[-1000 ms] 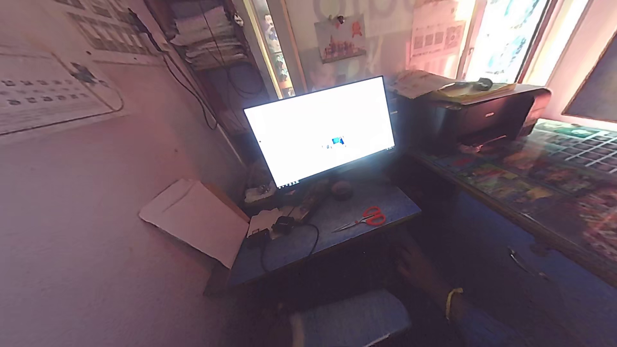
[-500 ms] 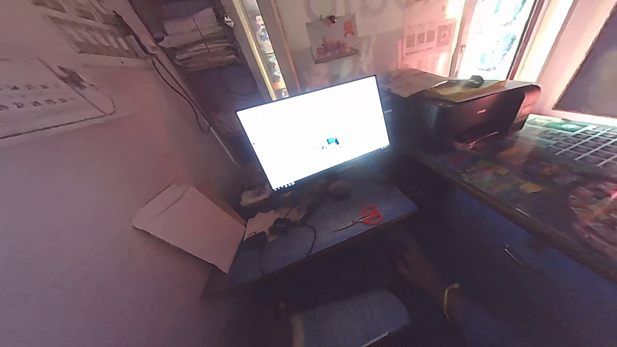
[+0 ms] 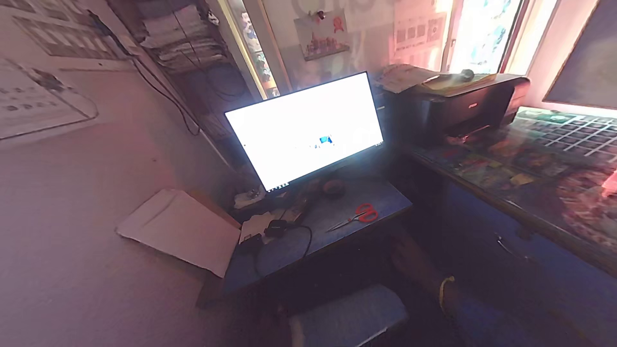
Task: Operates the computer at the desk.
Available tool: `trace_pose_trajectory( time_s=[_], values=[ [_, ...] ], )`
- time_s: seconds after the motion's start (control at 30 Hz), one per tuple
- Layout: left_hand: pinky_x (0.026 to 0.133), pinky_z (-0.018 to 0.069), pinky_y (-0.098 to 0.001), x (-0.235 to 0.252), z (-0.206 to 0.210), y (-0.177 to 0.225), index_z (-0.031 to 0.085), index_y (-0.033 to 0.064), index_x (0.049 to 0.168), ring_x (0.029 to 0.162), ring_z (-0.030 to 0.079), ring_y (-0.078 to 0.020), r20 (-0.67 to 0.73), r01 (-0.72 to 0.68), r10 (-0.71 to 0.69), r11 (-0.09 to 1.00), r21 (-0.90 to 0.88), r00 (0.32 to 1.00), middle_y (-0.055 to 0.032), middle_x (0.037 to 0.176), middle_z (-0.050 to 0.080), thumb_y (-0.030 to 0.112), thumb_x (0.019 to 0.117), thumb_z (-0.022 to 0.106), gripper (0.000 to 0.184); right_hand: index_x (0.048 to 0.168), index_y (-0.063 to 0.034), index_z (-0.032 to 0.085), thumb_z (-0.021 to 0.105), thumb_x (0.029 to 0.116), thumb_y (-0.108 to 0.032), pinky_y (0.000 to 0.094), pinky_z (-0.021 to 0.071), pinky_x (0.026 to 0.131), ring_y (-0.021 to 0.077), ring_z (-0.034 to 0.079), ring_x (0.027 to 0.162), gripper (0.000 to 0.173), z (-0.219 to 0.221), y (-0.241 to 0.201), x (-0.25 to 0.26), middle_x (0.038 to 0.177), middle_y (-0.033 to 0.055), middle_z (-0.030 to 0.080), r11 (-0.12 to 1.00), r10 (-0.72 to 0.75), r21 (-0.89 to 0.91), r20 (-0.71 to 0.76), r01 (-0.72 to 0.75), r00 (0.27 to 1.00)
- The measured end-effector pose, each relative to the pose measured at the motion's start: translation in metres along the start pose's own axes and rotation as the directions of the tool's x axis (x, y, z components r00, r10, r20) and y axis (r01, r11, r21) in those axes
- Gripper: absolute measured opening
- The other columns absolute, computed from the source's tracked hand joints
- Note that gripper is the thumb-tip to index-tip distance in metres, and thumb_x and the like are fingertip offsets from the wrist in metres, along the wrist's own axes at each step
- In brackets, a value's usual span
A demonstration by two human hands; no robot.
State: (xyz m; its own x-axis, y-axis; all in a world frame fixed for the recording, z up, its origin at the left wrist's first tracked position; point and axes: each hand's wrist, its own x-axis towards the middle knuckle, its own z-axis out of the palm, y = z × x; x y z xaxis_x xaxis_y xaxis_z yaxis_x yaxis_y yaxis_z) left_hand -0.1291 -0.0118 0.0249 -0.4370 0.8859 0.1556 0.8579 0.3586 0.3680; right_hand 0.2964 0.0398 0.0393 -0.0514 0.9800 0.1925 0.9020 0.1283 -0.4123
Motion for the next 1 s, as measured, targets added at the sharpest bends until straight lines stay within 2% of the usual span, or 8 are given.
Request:
trace_pose_trajectory(
  time_s=[0.17,0.3,0.43,0.6,0.7,0.8,0.87,1.0],
  values=[
    [0.111,0.0427,-0.0568,-0.004,-0.012,0.010,0.052,-0.0049,0.141,0.135,0.053,-0.0422,0.024,0.030,-0.029,0.999,-0.011,0.999,-0.0288,0.143,0.055,0.046,0.1074,0.038,0.063,0.145,-0.0180,0.059,0.053,0.1016,-0.040,0.0457,0.0440,0.114,0.0299,0.051,0.139,0.049,0.001,0.000,0.001,0.150,0.0145,0.053,1.000,-0.021,0.008,-0.026,0.021,0.999],
    [0.112,0.0419,-0.0565,-0.005,-0.014,0.013,0.050,-0.0053,0.144,0.136,0.052,-0.0426,0.022,0.047,-0.047,0.999,-0.007,0.999,-0.0294,0.145,0.053,0.048,0.1071,0.038,0.066,0.143,-0.0202,0.061,0.053,0.1004,-0.040,0.0451,0.0463,0.112,0.0291,0.053,0.137,0.048,0.003,0.001,0.003,0.149,0.0129,0.055,1.000,-0.029,0.003,-0.048,0.029,0.998],
    [0.110,0.0442,-0.0561,-0.005,-0.004,0.008,0.050,-0.0059,0.143,0.134,0.054,-0.0423,-0.018,0.046,-0.046,0.999,0.019,0.999,-0.0293,0.144,0.054,0.051,0.1067,0.036,0.069,0.145,-0.0226,0.060,0.053,0.1007,-0.040,0.0452,0.0474,0.111,0.0282,0.054,0.136,0.048,0.004,0.003,0.003,0.149,0.0123,0.054,1.000,-0.024,0.003,-0.033,0.024,0.999],
    [0.112,0.0424,-0.0576,-0.007,-0.011,0.015,0.048,-0.0055,0.146,0.136,0.052,-0.0423,0.001,0.056,-0.056,0.998,0.011,0.998,-0.0295,0.147,0.051,0.049,0.1072,0.037,0.067,0.145,-0.0234,0.059,0.054,0.1002,-0.039,0.0448,0.0471,0.111,0.0278,0.053,0.137,0.048,0.005,0.004,0.004,0.150,0.0116,0.053,0.999,-0.032,0.000,-0.028,0.032,0.999],
    [0.111,0.0424,-0.0577,-0.002,0.004,0.004,0.047,-0.0064,0.146,0.134,0.054,-0.0423,-0.047,0.042,-0.041,0.999,0.028,0.998,-0.0298,0.144,0.054,0.047,0.1076,0.036,0.067,0.144,-0.0232,0.060,0.055,0.0990,-0.039,0.0445,0.0460,0.112,0.0280,0.051,0.138,0.048,0.005,0.004,0.005,0.151,0.0112,0.052,1.000,-0.026,-0.006,-0.011,0.026,1.000],
    [0.112,0.0415,-0.0574,-0.003,0.004,0.006,0.046,-0.0061,0.147,0.135,0.053,-0.0418,-0.036,0.051,-0.050,0.998,0.033,0.998,-0.0289,0.144,0.054,0.047,0.1078,0.036,0.066,0.145,-0.0227,0.059,0.055,0.0993,-0.038,0.0450,0.0449,0.113,0.0289,0.050,0.140,0.049,0.002,0.003,0.003,0.153,0.0117,0.051,1.000,-0.022,0.003,0.013,0.022,1.000],
    [0.112,0.0423,-0.0548,-0.003,0.003,0.007,0.048,-0.0034,0.147,0.136,0.054,-0.0378,-0.027,0.063,-0.061,0.995,0.080,0.998,-0.0247,0.146,0.055,0.050,0.1068,0.032,0.069,0.145,-0.0228,0.059,0.055,0.0996,-0.038,0.0451,0.0450,0.113,0.0283,0.050,0.140,0.048,0.003,0.004,0.003,0.153,0.0106,0.050,0.999,-0.032,0.007,0.004,0.032,0.999],
    [0.112,0.0437,-0.0513,0.004,0.020,-0.009,0.052,-0.0009,0.145,0.135,0.055,-0.0343,-0.066,0.045,-0.038,0.993,0.109,0.997,-0.0212,0.144,0.058,0.053,0.1055,0.032,0.069,0.145,-0.0248,0.058,0.053,0.1003,-0.040,0.0444,0.0459,0.112,0.0267,0.051,0.139,0.048,0.007,0.006,0.004,0.153,0.0092,0.051,1.000,-0.031,-0.001,-0.015,0.031,0.999]
  ],
)
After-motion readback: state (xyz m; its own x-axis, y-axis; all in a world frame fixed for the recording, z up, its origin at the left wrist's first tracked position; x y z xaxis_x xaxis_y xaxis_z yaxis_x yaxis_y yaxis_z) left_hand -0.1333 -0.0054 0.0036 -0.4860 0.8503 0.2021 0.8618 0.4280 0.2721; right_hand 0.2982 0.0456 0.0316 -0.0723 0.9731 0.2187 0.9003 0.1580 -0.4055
